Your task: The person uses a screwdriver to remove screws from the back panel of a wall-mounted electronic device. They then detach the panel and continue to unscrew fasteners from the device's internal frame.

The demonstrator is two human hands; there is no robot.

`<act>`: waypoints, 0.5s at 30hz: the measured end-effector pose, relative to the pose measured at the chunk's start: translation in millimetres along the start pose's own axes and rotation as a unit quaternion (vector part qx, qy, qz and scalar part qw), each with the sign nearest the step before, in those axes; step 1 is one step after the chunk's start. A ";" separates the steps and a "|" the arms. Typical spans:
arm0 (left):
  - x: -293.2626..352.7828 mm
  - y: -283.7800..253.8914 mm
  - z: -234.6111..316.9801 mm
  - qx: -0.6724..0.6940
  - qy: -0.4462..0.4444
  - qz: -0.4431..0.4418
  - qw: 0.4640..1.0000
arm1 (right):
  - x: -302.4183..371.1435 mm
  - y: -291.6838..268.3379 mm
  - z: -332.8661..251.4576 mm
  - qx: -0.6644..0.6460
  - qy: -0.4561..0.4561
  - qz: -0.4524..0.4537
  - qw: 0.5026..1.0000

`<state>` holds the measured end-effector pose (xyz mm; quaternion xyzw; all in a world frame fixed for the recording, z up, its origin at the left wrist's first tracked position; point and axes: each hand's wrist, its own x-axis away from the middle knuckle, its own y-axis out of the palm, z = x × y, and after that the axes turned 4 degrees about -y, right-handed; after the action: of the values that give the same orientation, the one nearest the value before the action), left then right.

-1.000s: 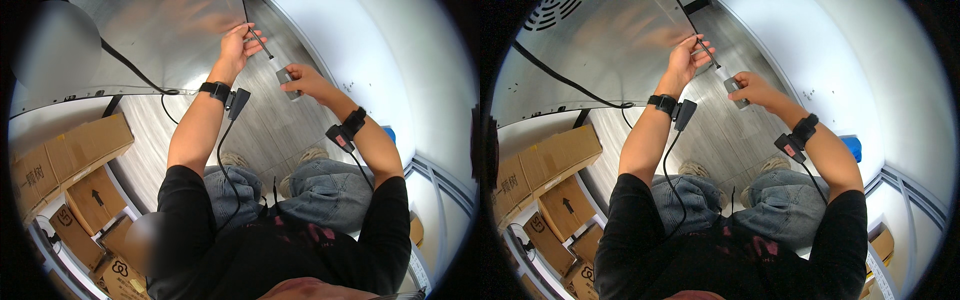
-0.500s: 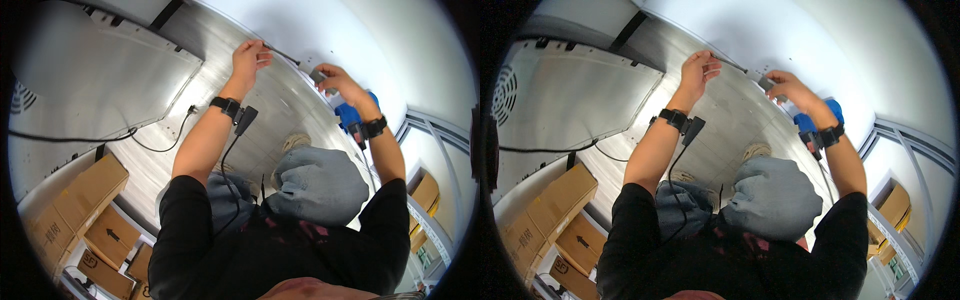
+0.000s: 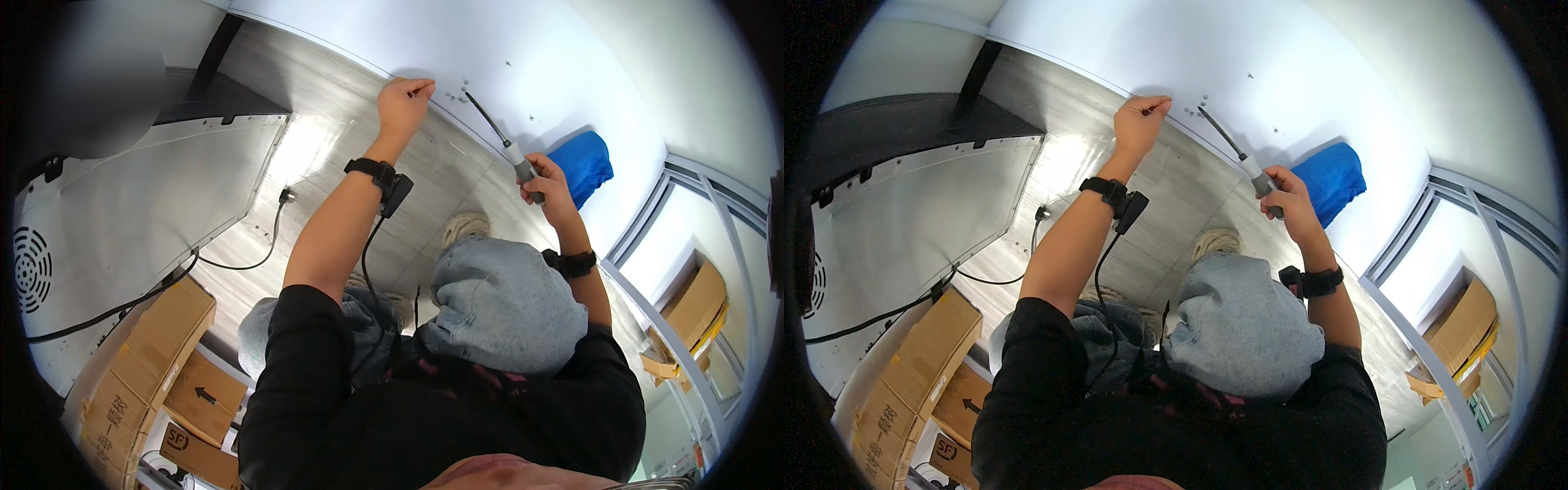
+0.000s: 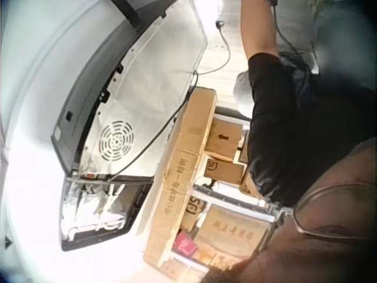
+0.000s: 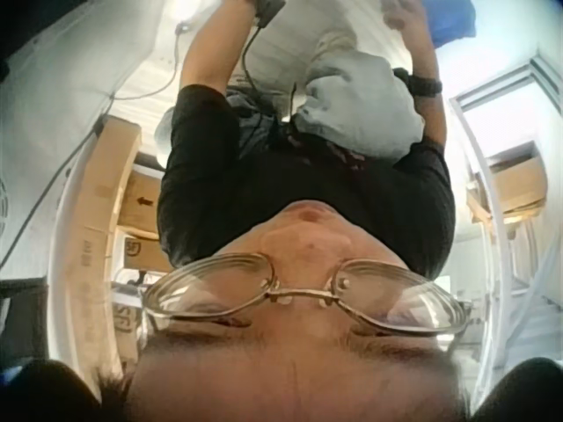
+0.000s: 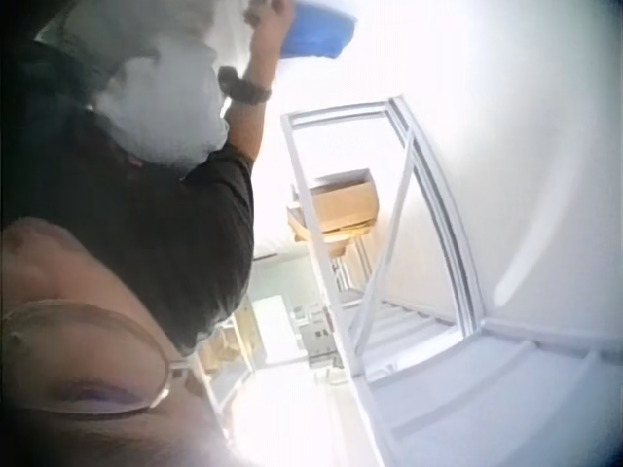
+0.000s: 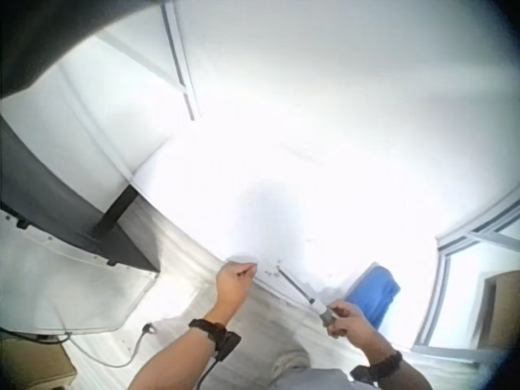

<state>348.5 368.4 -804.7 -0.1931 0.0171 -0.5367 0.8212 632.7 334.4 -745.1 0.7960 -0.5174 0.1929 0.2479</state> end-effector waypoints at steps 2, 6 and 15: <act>-2.4 7.9 -9.7 -0.055 0.056 0.013 0.997 | -3.2 -0.6 -3.6 -0.036 0.003 0.009 0.999; -0.4 16.1 -11.2 -0.158 0.118 0.062 0.978 | -11.6 -5.7 -12.0 -0.057 -0.009 0.008 0.998; 0.3 1.7 -17.5 -0.104 0.089 0.008 0.990 | -36.8 13.3 -36.9 -0.017 -0.040 -0.019 0.999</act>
<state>346.0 363.5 -821.4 -0.2289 0.1480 -0.5401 0.7963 604.3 378.6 -733.7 0.8085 -0.5149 0.1473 0.2440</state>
